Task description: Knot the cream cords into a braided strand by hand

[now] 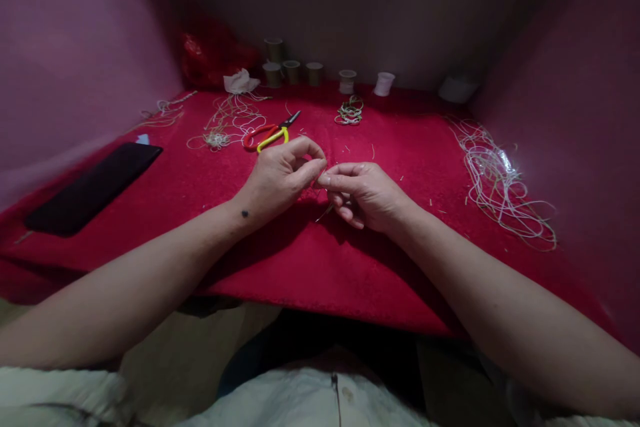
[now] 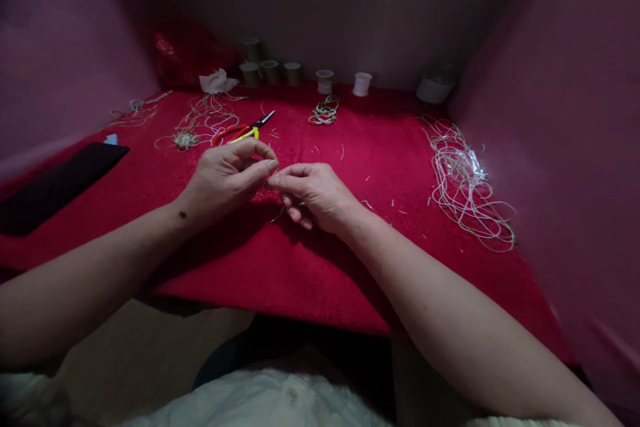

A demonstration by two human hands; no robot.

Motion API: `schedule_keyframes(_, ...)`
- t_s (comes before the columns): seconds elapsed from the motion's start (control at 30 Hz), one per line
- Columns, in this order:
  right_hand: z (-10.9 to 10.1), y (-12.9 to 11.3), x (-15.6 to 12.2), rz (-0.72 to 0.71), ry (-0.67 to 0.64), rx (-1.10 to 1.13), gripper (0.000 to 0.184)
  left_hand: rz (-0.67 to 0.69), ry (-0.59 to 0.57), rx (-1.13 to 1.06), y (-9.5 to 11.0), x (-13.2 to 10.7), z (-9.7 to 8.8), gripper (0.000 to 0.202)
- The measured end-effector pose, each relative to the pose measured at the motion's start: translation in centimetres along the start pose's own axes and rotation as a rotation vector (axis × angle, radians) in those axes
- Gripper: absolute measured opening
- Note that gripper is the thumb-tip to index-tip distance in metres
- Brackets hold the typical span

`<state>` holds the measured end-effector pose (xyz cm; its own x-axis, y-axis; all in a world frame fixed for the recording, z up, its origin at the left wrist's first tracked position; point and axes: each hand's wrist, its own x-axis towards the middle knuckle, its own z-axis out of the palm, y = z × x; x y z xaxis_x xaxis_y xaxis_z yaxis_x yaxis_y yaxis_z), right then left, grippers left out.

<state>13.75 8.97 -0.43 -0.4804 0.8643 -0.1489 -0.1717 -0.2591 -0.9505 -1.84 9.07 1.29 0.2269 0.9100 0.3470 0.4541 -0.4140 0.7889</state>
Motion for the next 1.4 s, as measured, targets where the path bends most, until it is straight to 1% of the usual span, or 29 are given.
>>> schedule_keyframes(0.07, 0.0, 0.0, 0.0, -0.031, 0.013, -0.048, 0.015, 0.009, -0.013, 0.004, -0.1, 0.0, 0.0, 0.007)
schedule_keyframes(0.13, -0.1, 0.1, 0.0, -0.063, 0.023, -0.081, 0.013, 0.014, -0.056, -0.003, -0.3, 0.1, -0.3, 0.006)
schedule_keyframes(0.2, -0.2, 0.0, 0.0, -0.068, 0.021, -0.083, 0.011, 0.038, -0.094, -0.003, -0.6, 0.3, -0.8, 0.005)
schedule_keyframes(0.27, -0.5, -0.1, 0.1, -0.058, 0.006, -0.064, 0.009, 0.091, -0.084, 0.035, -1.0, 0.7, -1.5, 0.005)
schedule_keyframes(0.37, -0.9, -0.2, 0.2, -0.037, -0.016, -0.033, 0.007, 0.16, -0.032, 0.149, -1.8, 1.5, -2.6, 0.003)
schedule_keyframes(0.43, -1.1, -0.3, 0.2, -0.024, -0.032, 0.004, 0.005, 0.176, 0.017, 0.247, -2.4, 2.0, -3.2, 0.001)
schedule_keyframes(0.5, -1.1, -0.4, 0.2, -0.015, -0.041, 0.051, 0.007, 0.137, 0.119, 0.301, -2.8, 2.4, -3.5, 0.001)
schedule_keyframes(0.53, -1.1, -0.5, 0.2, -0.011, -0.039, 0.074, 0.01, 0.097, 0.175, 0.289, -2.9, 2.6, -3.7, 0.002)
schedule_keyframes(0.57, -1.1, -0.6, 0.2, -0.006, -0.03, 0.094, 0.013, 0.05, 0.215, 0.246, -2.8, 2.6, -3.8, 0.002)
schedule_keyframes(0.6, -1.1, -0.8, 0.2, 0.002, -0.017, 0.111, 0.015, 0.004, 0.23, 0.177, -2.6, 2.5, -3.8, 0.002)
schedule_keyframes(0.63, -1.1, -0.9, 0.2, 0.01, -0.005, 0.126, 0.016, -0.035, 0.212, 0.088, -2.3, 2.4, -3.9, 0.002)
schedule_keyframes(0.67, -1.1, -0.9, 0.3, 0.015, 0.005, 0.139, 0.017, -0.064, 0.161, -0.009, -1.9, 2.2, -3.8, 0.002)
schedule_keyframes(0.7, -1.2, -1.0, 0.3, 0.016, 0.011, 0.147, 0.016, -0.088, 0.087, -0.102, -1.5, 1.9, -3.7, 0.003)
schedule_keyframes(0.77, -1.2, -1.0, 0.3, 0.013, 0.017, 0.151, 0.014, -0.148, -0.108, -0.229, -0.8, 1.4, -3.3, 0.008)
schedule_keyframes(0.83, -1.3, -1.0, 0.4, 0.003, 0.025, 0.147, 0.011, -0.21, -0.319, -0.296, -0.4, 1.0, -2.8, 0.012)
schedule_keyframes(0.87, -1.3, -0.9, 0.4, -0.001, 0.029, 0.142, 0.01, -0.238, -0.398, -0.313, -0.3, 0.9, -2.7, 0.011)
schedule_keyframes(0.9, -1.3, -0.9, 0.4, -0.006, 0.034, 0.138, 0.009, -0.266, -0.449, -0.322, -0.2, 0.9, -2.6, 0.01)
schedule_keyframes(0.97, -1.3, -0.9, 0.4, -0.014, 0.051, 0.136, 0.01, -0.326, -0.469, -0.327, -0.4, 1.1, -3.0, 0.012)
schedule_keyframes(1.03, -1.3, -0.9, 0.4, -0.019, 0.07, 0.138, 0.01, -0.396, -0.462, -0.321, -0.7, 1.5, -4.0, 0.013)
schedule_keyframes(1.07, -1.3, -1.0, 0.4, -0.022, 0.078, 0.141, 0.011, -0.406, -0.47, -0.319, -0.9, 1.8, -4.6, 0.014)
schedule_keyframes(1.1, -1.3, -1.0, 0.4, -0.025, 0.084, 0.142, 0.011, -0.409, -0.482, -0.305, -1.2, 2.0, -5.2, 0.016)
schedule_keyframes(1.23, -1.3, -1.1, 0.5, -0.03, 0.099, 0.14, 0.01, -0.358, -0.446, -0.198, -2.0, 2.6, -7.1, 0.018)
schedule_keyframes(1.3, -1.3, -1.1, 0.4, -0.032, 0.113, 0.134, 0.009, -0.336, -0.429, -0.167, -2.4, 2.8, -7.6, 0.017)
schedule_keyframes(1.4, -1.3, -1.1, 0.4, -0.052, 0.135, 0.117, 0.009, -0.338, -0.394, -0.143, -2.9, 3.0, -8.0, 0.015)
